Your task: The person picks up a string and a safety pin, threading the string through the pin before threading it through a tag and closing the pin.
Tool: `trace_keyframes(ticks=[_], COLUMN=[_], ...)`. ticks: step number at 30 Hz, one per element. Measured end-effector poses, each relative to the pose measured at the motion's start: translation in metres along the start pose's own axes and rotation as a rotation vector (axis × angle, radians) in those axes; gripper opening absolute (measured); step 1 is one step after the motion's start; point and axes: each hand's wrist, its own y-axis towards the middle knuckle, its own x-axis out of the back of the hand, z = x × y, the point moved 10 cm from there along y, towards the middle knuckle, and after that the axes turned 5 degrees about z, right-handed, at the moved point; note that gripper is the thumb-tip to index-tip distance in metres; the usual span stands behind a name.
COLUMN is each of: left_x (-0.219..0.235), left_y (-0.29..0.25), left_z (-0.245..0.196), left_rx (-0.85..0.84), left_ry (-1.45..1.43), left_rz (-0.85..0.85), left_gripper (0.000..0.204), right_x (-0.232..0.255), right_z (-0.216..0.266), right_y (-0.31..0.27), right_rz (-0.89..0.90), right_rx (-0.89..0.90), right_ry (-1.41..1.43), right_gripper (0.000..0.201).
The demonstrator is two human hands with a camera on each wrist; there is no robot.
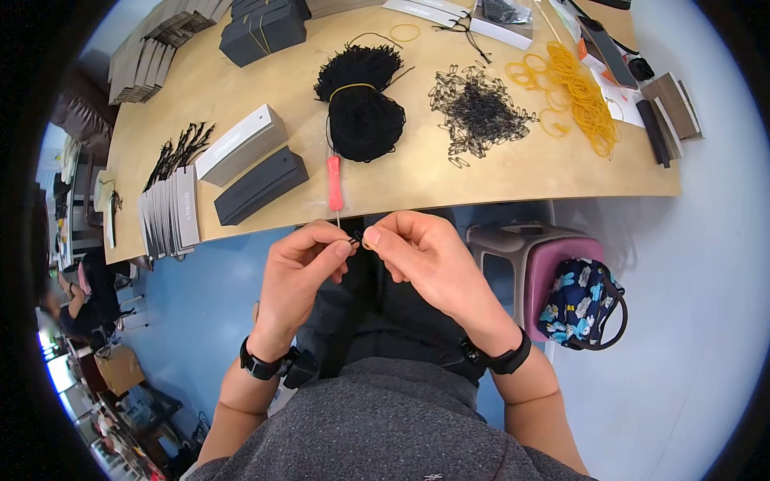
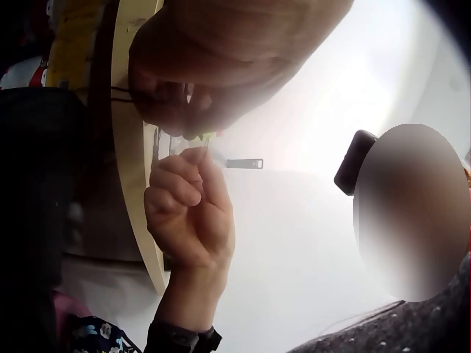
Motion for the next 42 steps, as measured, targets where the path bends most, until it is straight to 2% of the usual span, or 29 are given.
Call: trace_keyframes(ticks=[14,16,17,19,20,22,26,28,32,34,38,40,41,42], left_x=[0.002,0.002,0.002,0.002,0.002,0.001,-0.001,-0.003,-0.002,0.003,0.003,-0.013,-0.014,-0.007], left_y=[-0.002,-0.002,-0.003,-0.003,-0.004,-0.004,-0.003,-0.003,-0.003,-0.004,-0.010,-0.014,-0.013,-0.010], left_z=[0.003,0.003,0.003,0.007,0.007,0.009,0.010,0.007,0.007,0.018,0.027,0.025,0.025,0.023], left_rx=[-0.022,-0.024,-0.025,0.030,0.029,0.040,0.056,0.054,0.055,0.101,0.158,0.181,0.179,0.135], left_ry=[-0.027,-0.032,-0.032,-0.073,-0.074,-0.100,-0.099,-0.133,-0.135,-0.259,-0.372,-0.791,-0.792,-0.685], left_rz=[-0.005,-0.008,-0.009,0.003,0.002,0.027,0.047,0.063,0.043,0.061,0.120,0.248,0.244,0.167], left_gripper=[0.010,0.011,0.011,0.012,0.012,0.012,0.013,0.014,0.014,0.013,0.013,0.016,0.016,0.016], right_x=[-0.013,-0.009,-0.010,-0.013,-0.013,-0.020,-0.028,-0.034,-0.040,-0.036,-0.025,-0.032,-0.039,-0.045], right_z=[-0.009,0.002,0.004,0.047,0.046,0.061,0.068,0.068,0.073,0.082,0.086,0.080,0.076,0.074], right_y=[-0.002,-0.006,-0.008,-0.022,-0.021,-0.029,-0.030,-0.033,-0.031,-0.035,-0.030,-0.028,-0.028,-0.029], right_rz=[0.005,-0.078,-0.077,-0.220,-0.219,-0.252,-0.214,-0.177,-0.155,-0.217,-0.309,-0.272,-0.234,-0.204], right_rx=[-0.035,0.021,0.022,0.381,0.382,0.612,0.699,0.805,0.829,0.899,0.892,0.893,0.894,0.880], right_ry=[0.044,-0.200,-0.200,-0.640,-0.641,-0.817,-0.941,-1.051,-1.104,-1.097,-1.123,-1.139,-1.156,-1.156], right_gripper=[0.028,0.020,0.020,0.013,0.013,0.017,0.019,0.020,0.021,0.022,0.021,0.021,0.022,0.020])
